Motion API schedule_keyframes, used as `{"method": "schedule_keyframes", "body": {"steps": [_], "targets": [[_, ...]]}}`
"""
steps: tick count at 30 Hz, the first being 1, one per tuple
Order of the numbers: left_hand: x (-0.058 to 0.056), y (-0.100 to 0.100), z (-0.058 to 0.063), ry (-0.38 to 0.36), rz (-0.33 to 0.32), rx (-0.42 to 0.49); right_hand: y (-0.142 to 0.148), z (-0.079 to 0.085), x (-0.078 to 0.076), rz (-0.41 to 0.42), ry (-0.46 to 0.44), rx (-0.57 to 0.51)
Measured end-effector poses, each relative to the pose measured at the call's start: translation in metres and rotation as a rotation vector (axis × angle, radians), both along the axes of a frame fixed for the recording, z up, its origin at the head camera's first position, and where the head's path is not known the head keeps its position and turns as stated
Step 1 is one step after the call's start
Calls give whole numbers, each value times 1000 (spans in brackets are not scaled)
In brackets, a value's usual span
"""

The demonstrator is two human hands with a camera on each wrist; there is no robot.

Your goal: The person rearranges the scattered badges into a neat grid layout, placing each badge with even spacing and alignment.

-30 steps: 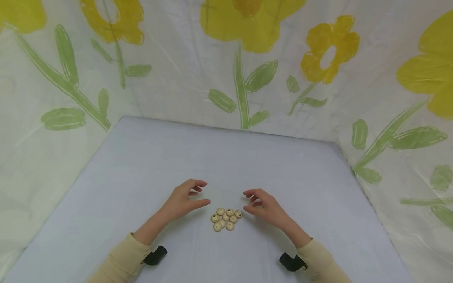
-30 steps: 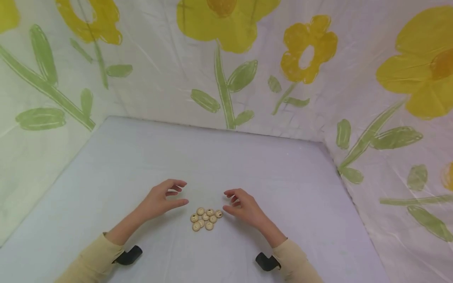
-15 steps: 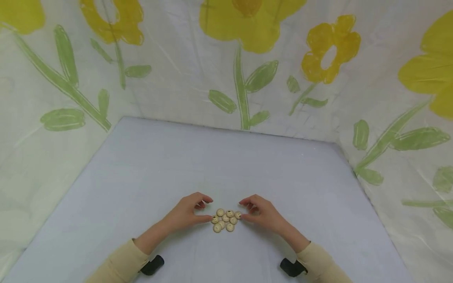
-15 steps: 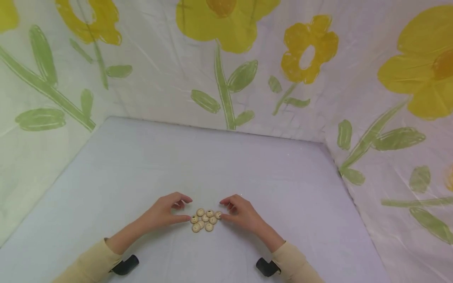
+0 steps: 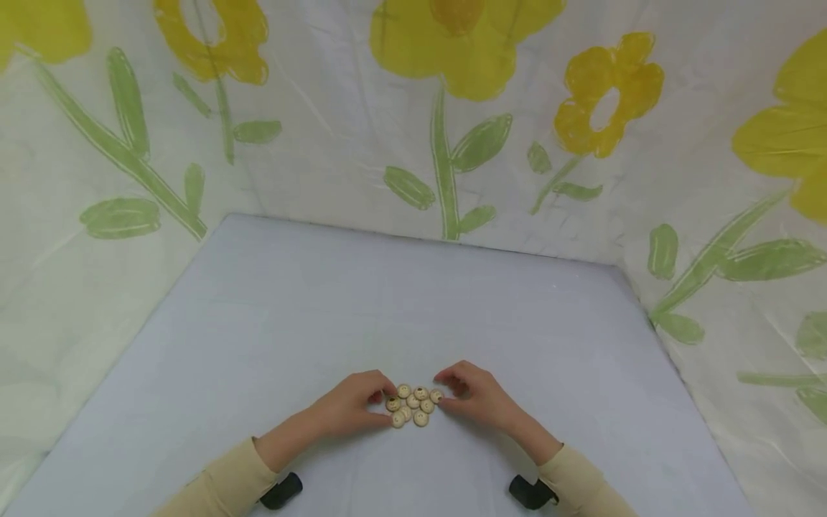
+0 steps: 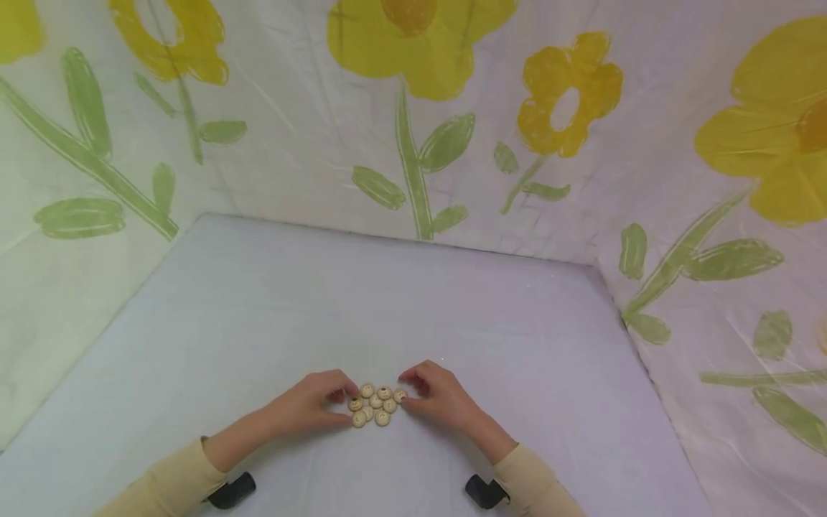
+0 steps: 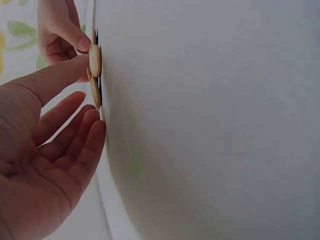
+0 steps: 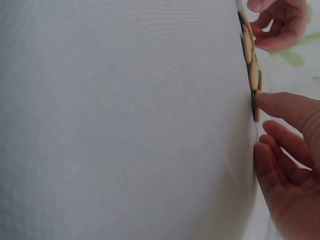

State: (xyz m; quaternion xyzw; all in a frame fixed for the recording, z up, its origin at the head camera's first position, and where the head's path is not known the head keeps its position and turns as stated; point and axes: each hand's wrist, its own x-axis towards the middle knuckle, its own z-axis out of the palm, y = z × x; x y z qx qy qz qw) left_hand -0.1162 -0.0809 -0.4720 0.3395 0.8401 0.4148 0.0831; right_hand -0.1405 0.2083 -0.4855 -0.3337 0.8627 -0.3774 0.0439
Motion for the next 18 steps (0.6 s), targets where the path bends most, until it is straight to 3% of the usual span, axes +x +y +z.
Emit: {"method": "schedule_keyframes", "body": {"steps": [8, 18], "targets": [[1, 5, 1, -20, -14, -85, -1, 0, 0, 5, 8, 13], [1, 5, -3, 36, -27, -99, -2, -3, 2, 7, -1, 13]]}}
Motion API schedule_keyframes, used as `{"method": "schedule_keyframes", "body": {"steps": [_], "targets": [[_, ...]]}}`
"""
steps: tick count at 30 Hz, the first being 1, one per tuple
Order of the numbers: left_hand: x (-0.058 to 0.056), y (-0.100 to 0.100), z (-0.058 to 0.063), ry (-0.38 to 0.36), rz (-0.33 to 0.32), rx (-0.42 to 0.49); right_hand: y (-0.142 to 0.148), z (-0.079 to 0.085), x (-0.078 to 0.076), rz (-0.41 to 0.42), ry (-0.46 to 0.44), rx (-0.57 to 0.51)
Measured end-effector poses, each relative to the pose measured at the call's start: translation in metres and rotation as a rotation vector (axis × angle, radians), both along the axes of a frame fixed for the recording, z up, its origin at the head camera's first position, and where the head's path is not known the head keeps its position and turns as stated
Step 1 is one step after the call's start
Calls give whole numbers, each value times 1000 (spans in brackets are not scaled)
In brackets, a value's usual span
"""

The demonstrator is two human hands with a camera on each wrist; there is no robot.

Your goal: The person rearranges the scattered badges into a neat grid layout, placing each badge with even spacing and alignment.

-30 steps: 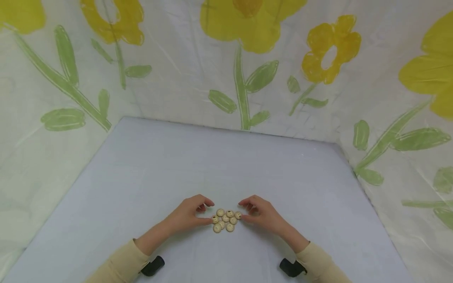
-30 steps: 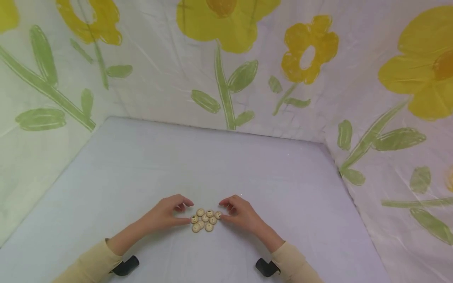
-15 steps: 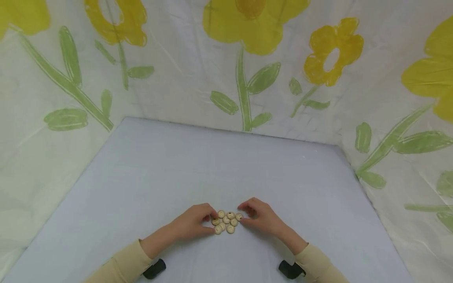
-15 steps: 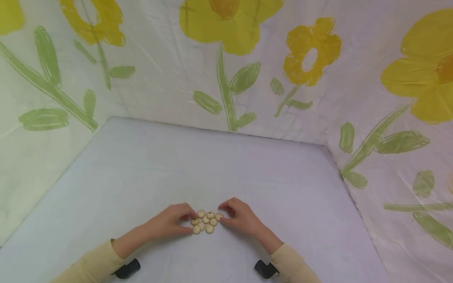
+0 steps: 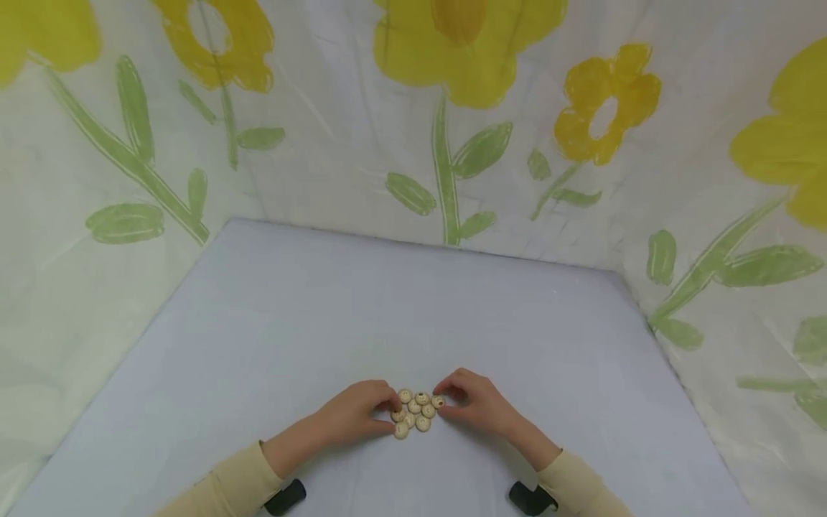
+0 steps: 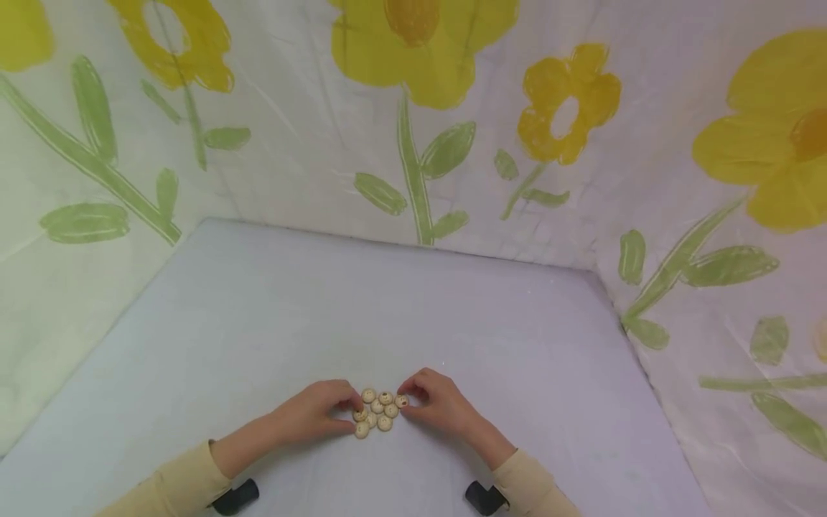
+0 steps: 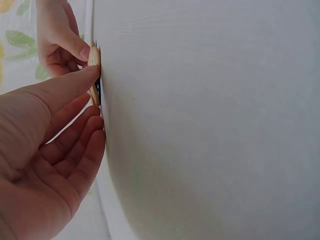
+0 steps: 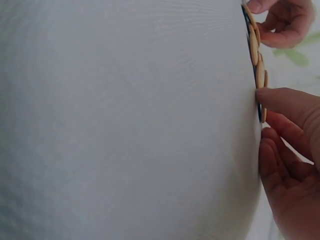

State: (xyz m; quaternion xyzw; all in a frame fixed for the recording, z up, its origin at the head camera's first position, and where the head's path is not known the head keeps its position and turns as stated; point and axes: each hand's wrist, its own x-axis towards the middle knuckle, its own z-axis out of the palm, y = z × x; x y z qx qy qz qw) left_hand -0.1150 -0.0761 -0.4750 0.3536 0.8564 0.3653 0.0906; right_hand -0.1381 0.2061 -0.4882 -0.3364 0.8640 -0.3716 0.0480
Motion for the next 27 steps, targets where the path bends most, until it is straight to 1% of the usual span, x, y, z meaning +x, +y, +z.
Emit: {"method": "schedule_keyframes", "body": {"steps": [5, 12, 17, 20, 22, 27], "targets": [[2, 0, -1, -18, -4, 15, 0, -3, 1, 3, -7, -5], [1, -1, -3, -87, 25, 21, -3, -2, 0, -10, -41, 5], [1, -2, -2, -74, 21, 31, -5, 1, -1, -27, -41, 10], [0, -1, -1, -64, 17, 40, -5, 4, -3, -47, -36, 38], [0, 0, 0, -51, 14, 41, -5, 6, -4, -57, -44, 61], [2, 0, 0, -33, 25, 26, -4, 6, -9, -51, -83, 69]]}}
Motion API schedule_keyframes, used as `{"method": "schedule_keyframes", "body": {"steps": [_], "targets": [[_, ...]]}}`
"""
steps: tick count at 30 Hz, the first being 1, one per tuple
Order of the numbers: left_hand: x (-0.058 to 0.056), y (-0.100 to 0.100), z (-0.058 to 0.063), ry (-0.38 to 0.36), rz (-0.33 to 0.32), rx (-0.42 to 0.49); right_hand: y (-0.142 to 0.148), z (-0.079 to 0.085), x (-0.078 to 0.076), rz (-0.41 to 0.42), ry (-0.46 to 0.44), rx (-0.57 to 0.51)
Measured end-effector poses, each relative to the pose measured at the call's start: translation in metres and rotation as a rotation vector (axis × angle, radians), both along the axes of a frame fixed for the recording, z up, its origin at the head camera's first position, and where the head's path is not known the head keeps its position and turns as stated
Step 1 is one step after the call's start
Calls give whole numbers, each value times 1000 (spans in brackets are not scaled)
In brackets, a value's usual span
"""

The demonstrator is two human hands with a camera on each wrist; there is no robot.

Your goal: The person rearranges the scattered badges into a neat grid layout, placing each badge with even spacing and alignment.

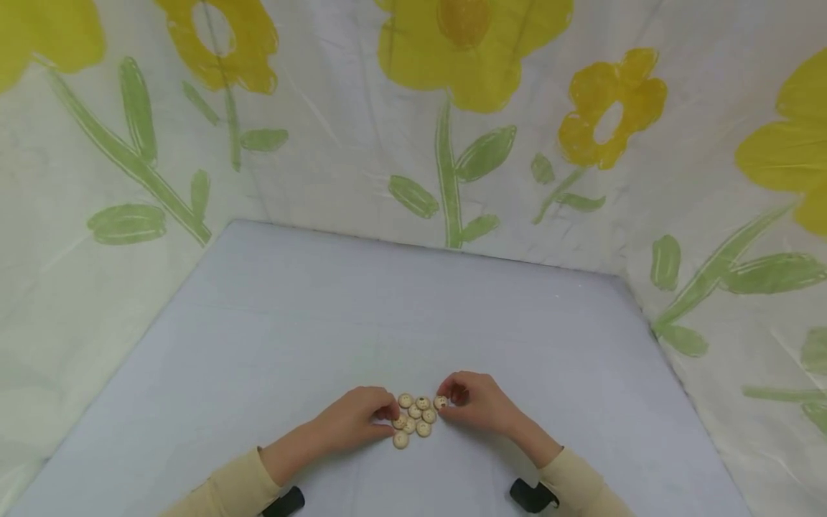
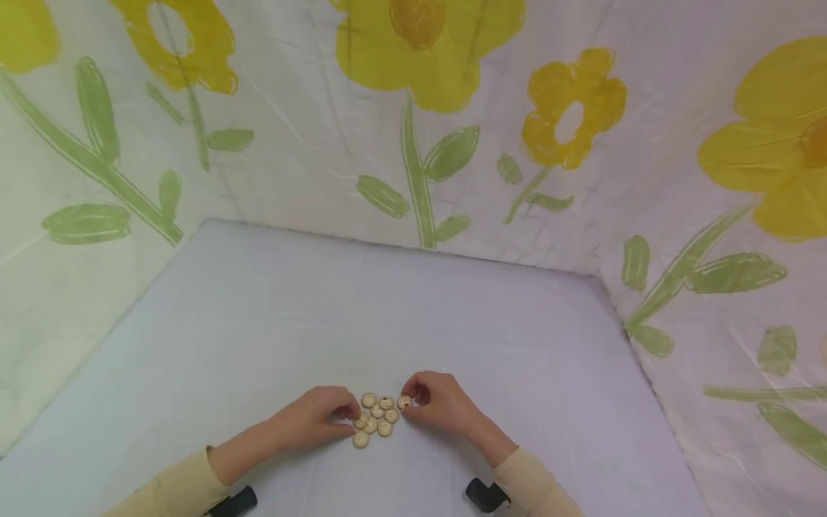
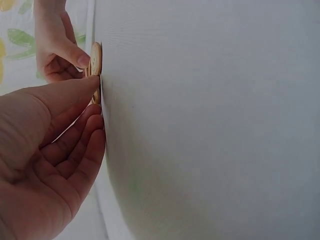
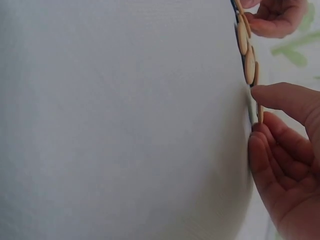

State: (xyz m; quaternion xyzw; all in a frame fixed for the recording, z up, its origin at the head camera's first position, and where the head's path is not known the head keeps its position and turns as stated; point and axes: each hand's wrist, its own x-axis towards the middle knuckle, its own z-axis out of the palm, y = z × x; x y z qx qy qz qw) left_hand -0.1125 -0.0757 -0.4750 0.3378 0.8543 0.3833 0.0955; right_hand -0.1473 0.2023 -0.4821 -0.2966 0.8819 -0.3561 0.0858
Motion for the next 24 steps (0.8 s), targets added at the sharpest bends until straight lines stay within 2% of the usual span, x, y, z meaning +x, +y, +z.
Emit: {"method": "schedule_keyframes", "body": {"steps": [10, 17, 24], "targets": [[6, 0, 3, 16, -6, -21, -2, 7, -13, 2, -24, 20], [7, -1, 6, -9, -16, -71, -8, 8, -31, 2, 12, -21], [9, -1, 2, -2, -23, -79, -22, 10, -54, -34, 13, 20]]}}
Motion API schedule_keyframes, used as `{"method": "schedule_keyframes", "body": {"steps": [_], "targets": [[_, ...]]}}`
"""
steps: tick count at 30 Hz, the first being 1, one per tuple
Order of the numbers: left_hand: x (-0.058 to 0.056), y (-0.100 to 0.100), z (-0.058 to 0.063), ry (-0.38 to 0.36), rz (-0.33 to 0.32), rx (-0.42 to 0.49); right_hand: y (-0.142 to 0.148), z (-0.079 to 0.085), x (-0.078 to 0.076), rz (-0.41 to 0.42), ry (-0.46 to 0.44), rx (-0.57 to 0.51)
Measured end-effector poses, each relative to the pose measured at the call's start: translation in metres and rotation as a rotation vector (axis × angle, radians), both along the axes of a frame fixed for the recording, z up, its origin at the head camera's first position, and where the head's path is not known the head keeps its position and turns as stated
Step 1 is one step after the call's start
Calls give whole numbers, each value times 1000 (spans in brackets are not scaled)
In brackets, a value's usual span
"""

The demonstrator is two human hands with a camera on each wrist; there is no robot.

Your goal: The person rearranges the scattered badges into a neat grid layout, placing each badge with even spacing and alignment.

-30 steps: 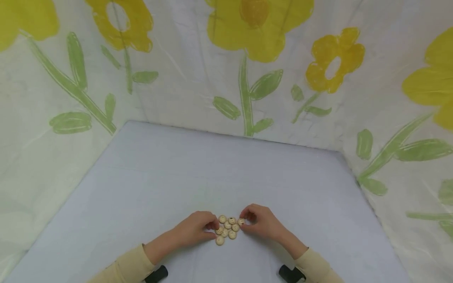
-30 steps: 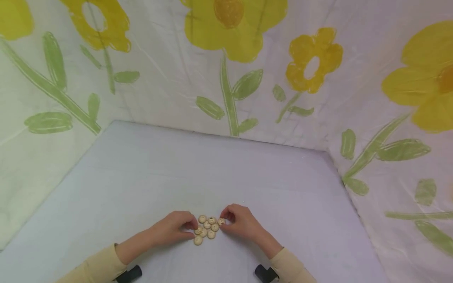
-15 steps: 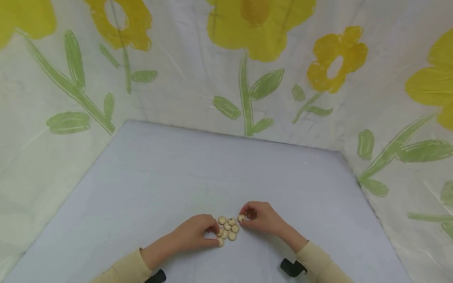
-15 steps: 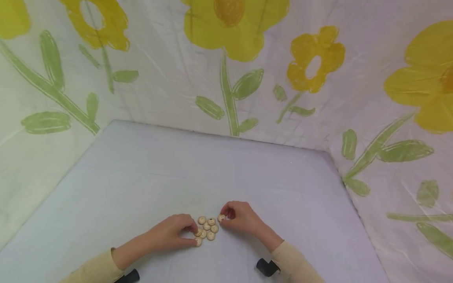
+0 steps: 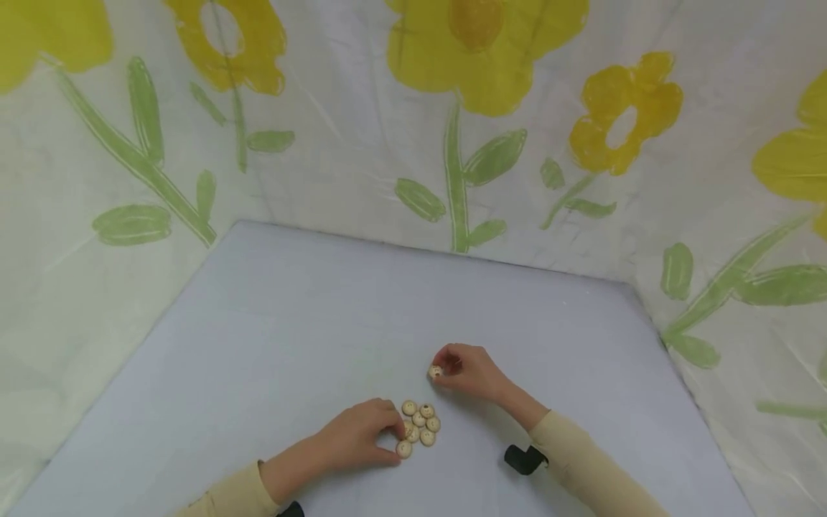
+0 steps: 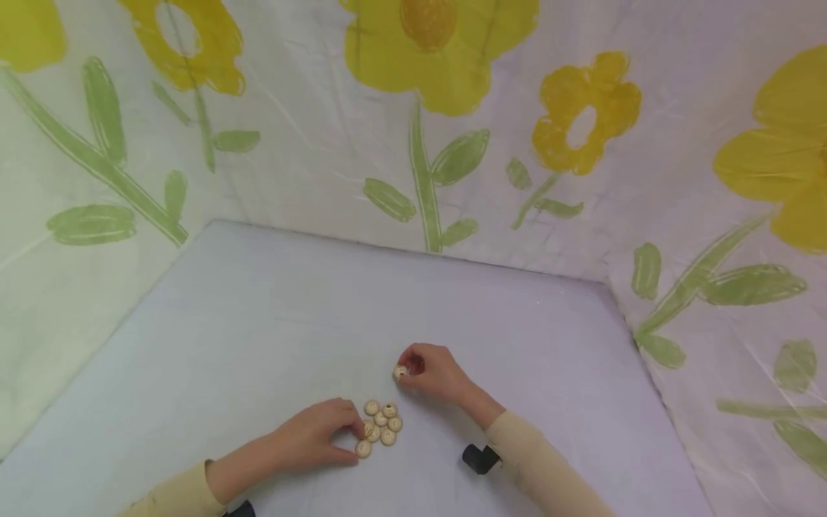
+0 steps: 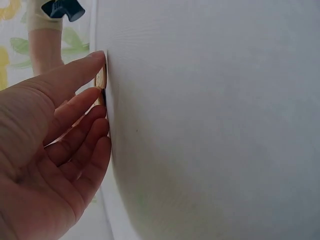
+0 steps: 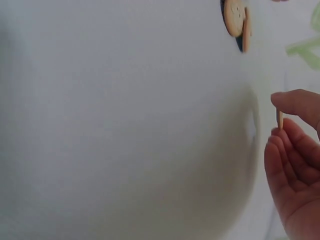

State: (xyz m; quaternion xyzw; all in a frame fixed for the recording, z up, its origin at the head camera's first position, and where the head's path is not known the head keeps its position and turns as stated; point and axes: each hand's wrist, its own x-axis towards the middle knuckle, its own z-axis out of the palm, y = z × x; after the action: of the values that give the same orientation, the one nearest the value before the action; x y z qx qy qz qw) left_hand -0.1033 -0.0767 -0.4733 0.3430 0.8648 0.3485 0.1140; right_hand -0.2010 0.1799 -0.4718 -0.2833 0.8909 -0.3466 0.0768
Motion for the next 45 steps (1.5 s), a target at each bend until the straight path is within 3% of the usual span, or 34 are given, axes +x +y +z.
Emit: {"method": "schedule_keyframes", "body": {"steps": [8, 15, 21, 32, 45], "targets": [[1, 0, -6, 47, 7, -11, -16, 1, -37, -27, -8, -25], [2, 2, -4, 58, 24, -18, -35, 5, -74, -130, -36, -37], [4, 5, -2, 114, 32, -28, -49, 7, -101, -210, -61, -43], [8, 6, -4, 180, 21, -70, -72, -1, -137, -275, -93, -71], [7, 7, -1, 129, 28, -88, -98, 0, -173, -347, -59, -120]]}}
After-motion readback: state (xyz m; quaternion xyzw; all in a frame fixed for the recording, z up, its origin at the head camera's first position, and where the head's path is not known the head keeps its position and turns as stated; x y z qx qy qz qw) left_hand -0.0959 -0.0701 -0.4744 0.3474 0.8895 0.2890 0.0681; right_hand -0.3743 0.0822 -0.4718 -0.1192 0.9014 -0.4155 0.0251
